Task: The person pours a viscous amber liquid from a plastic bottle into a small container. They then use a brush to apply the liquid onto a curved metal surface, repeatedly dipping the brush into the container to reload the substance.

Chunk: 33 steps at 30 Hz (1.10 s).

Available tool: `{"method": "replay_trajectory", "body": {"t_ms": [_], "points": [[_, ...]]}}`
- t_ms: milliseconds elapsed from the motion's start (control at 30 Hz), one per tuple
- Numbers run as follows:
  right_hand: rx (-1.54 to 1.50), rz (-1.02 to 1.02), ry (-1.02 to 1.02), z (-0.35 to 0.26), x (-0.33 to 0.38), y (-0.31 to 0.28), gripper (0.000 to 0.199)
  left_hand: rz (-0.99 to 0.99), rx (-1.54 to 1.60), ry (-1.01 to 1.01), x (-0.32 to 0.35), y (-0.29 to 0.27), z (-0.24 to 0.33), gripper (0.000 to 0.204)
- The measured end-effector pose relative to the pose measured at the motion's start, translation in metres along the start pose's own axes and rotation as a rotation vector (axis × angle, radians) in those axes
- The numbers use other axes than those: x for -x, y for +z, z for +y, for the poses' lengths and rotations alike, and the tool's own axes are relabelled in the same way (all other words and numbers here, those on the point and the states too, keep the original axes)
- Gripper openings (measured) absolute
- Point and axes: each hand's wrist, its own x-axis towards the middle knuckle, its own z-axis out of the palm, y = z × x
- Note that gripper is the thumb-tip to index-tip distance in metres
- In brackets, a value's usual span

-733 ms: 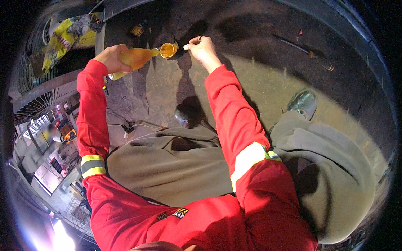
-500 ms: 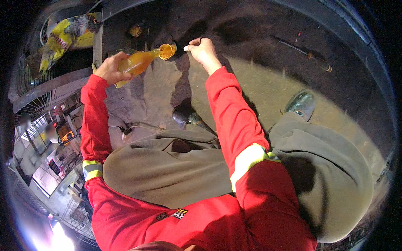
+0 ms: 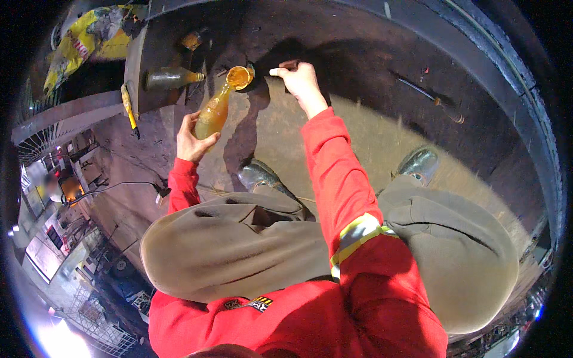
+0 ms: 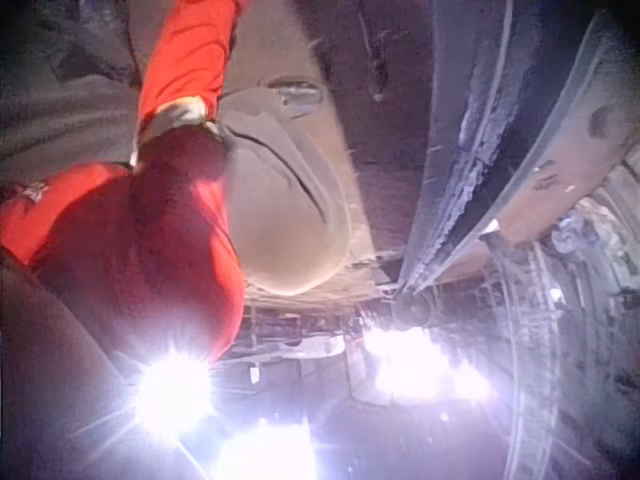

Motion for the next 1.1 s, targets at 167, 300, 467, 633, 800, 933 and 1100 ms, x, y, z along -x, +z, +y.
{"method": "replay_trajectory", "body": {"t_ms": [167,300,467,633,800,933,1100], "points": [[-0.004,-0.054,0.038,-0.014,0.007,-0.002,0.034,0.117,0.204,-0.013,0.012,0.033,-0.02,0.073],[0.043,-0.063,0.029,-0.012,0.007,0.002,0.037,0.214,0.364,0.007,0.019,0.057,-0.022,0.074],[0.074,-0.049,0.023,-0.012,0.011,0.002,0.032,0.303,0.58,0.049,0.023,0.072,-0.016,0.077],[0.086,-0.055,0.0,-0.014,0.014,0.001,0.025,0.364,0.688,0.099,0.02,0.069,-0.009,0.08],[0.066,-0.023,0.042,-0.017,0.014,0.002,0.02,0.411,0.865,0.161,0.021,0.048,0.014,0.083],[0.02,-0.035,0.035,-0.007,0.006,-0.002,0.021,0.43,0.943,0.208,0.021,0.028,0.035,0.085],[0.088,-0.044,-0.007,-0.007,0.009,-0.003,0.021,0.434,0.92,0.259,0.023,0.0,0.055,0.088]]}}
